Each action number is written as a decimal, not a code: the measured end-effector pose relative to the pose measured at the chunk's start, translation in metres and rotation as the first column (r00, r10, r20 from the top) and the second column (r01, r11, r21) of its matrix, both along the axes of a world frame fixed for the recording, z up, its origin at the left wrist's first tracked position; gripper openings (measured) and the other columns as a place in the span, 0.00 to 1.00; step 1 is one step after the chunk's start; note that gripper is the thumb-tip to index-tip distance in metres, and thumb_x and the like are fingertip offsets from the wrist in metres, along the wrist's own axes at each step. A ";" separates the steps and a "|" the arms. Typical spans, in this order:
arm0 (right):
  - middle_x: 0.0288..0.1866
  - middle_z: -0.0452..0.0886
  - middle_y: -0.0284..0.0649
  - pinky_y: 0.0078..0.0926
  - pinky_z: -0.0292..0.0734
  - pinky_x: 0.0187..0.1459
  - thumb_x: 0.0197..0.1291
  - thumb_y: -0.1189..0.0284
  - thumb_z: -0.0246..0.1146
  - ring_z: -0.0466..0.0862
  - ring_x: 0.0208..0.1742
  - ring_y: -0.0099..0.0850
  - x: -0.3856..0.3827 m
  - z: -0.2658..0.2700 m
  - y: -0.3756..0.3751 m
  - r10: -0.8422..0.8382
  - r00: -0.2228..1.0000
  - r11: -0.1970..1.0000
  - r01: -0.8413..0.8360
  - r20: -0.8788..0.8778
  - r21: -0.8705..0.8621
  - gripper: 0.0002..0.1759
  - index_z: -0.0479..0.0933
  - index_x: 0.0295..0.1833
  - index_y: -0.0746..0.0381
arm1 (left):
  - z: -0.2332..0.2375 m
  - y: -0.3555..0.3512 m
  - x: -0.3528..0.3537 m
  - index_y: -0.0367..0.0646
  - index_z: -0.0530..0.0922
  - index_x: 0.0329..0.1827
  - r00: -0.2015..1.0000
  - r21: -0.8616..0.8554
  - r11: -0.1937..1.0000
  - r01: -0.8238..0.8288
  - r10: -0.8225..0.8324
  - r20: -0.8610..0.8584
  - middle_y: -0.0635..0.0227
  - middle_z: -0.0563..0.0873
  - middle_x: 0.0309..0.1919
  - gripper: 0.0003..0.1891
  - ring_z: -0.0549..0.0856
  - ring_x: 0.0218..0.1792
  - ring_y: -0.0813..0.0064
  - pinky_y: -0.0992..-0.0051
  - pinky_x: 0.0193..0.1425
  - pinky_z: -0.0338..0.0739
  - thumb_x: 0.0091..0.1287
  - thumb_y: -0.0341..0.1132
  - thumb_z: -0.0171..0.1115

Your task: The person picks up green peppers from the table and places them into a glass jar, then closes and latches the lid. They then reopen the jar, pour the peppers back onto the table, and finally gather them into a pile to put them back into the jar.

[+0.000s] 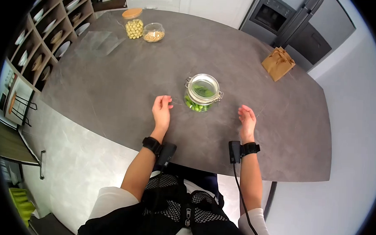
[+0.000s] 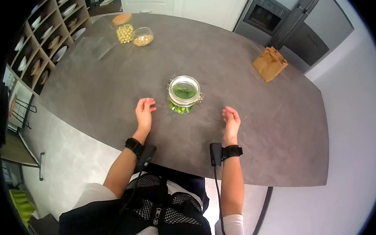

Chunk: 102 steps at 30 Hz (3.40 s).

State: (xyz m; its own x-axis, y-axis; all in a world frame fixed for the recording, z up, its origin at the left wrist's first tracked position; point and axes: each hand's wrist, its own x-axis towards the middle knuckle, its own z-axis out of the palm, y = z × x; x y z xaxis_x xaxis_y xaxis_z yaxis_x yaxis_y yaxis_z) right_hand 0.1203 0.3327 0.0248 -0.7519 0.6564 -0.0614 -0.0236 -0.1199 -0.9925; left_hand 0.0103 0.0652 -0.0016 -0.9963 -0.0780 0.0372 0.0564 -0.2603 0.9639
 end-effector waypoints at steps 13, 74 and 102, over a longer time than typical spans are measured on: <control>0.45 0.78 0.46 0.30 0.70 0.48 0.60 0.65 0.51 0.77 0.47 0.34 -0.039 0.033 -0.074 0.006 0.987 0.908 -0.073 0.159 0.413 0.20 0.68 0.52 0.68 | 0.019 0.013 0.007 0.44 0.47 0.68 0.871 -0.411 0.887 0.211 -0.362 -0.333 0.54 0.57 0.64 0.42 0.63 0.62 0.59 0.66 0.58 0.64 0.53 0.33 0.64; 0.37 0.77 0.41 0.24 0.74 0.31 0.57 0.68 0.56 0.80 0.34 0.26 -0.047 0.069 -0.037 0.399 0.893 0.907 -0.417 0.208 0.054 0.13 0.68 0.42 0.66 | 0.095 0.074 -0.013 0.57 0.68 0.61 0.792 -0.960 0.272 -0.073 -0.569 -0.221 0.56 0.60 0.62 0.38 0.61 0.59 0.49 0.51 0.57 0.60 0.43 0.57 0.65; 0.54 0.71 0.46 0.39 0.61 0.58 0.56 0.69 0.55 0.67 0.58 0.41 -0.033 -0.012 -0.061 0.016 0.991 0.757 -0.100 0.134 0.646 0.23 0.65 0.59 0.57 | 0.037 0.004 -0.033 0.54 0.61 0.61 0.890 0.794 0.572 0.208 -0.448 0.090 0.59 0.67 0.59 0.31 0.71 0.57 0.60 0.60 0.60 0.64 0.62 0.63 0.38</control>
